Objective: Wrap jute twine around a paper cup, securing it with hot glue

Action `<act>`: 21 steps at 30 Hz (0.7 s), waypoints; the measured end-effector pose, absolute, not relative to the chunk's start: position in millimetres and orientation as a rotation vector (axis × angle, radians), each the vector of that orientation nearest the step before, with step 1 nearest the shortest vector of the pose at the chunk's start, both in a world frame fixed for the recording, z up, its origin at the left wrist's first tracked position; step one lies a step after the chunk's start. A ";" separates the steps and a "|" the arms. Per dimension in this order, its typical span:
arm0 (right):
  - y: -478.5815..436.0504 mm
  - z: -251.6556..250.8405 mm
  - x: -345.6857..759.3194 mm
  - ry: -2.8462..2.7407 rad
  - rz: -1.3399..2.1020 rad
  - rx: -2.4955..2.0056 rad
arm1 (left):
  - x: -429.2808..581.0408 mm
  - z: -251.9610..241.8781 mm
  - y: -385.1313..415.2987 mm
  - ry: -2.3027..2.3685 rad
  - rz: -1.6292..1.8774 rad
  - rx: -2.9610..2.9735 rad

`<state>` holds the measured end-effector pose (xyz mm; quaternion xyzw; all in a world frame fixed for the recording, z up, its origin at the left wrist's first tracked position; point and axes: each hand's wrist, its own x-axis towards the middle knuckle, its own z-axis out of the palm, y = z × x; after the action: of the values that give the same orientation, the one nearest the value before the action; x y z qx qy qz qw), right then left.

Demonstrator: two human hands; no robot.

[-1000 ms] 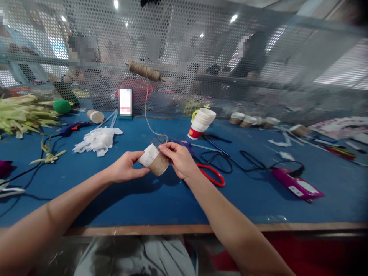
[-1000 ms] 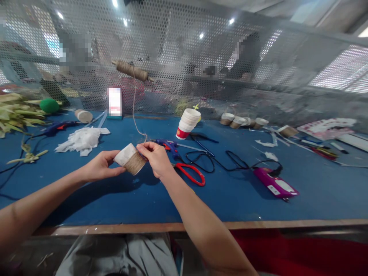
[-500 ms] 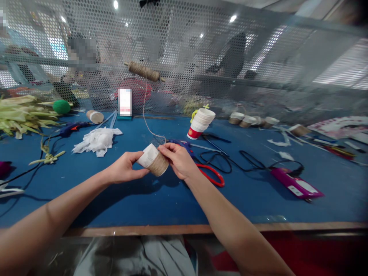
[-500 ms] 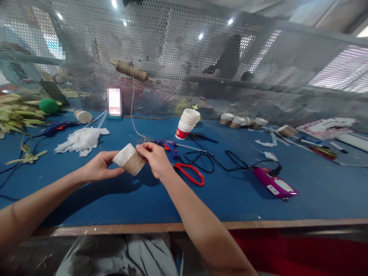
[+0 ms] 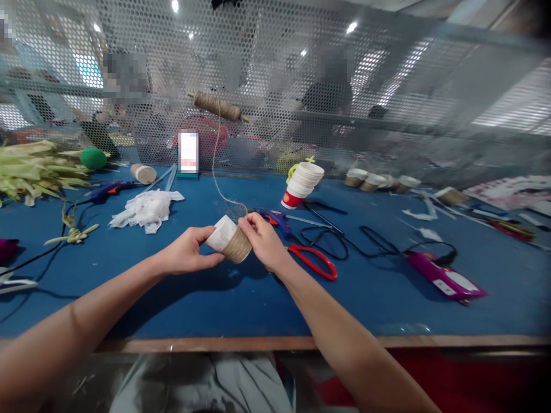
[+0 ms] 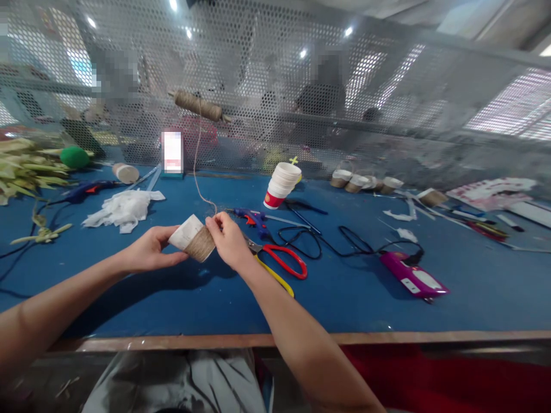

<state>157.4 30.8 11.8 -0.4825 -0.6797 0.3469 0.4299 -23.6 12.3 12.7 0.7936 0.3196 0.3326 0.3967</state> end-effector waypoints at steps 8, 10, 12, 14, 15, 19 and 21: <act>29.3 13.1 155.4 -1.756 0.711 -1.209 | -20.1 11.0 8.9 0.872 0.869 1.849; 28.1 13.3 154.2 -1.762 0.692 -1.203 | -19.6 10.2 8.7 0.890 0.868 1.817; 27.1 13.2 153.2 -1.766 0.675 -1.205 | -19.3 10.1 8.6 0.890 0.875 1.789; 26.4 12.8 152.7 -1.776 0.666 -1.208 | -19.0 10.5 8.3 0.883 0.884 1.768; 26.2 12.6 152.5 -1.783 0.661 -1.208 | -18.9 10.7 8.2 0.880 0.887 1.759; 24.8 12.0 152.3 -1.794 0.647 -1.214 | -18.6 10.1 7.9 0.881 0.884 1.716; 24.0 11.9 152.3 -1.797 0.645 -1.213 | -18.5 9.3 8.2 0.882 0.890 1.695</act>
<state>152.3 24.0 11.9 -0.4854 -0.7187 0.2579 0.4259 -18.5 8.2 9.3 0.6991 0.3639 0.3669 0.4942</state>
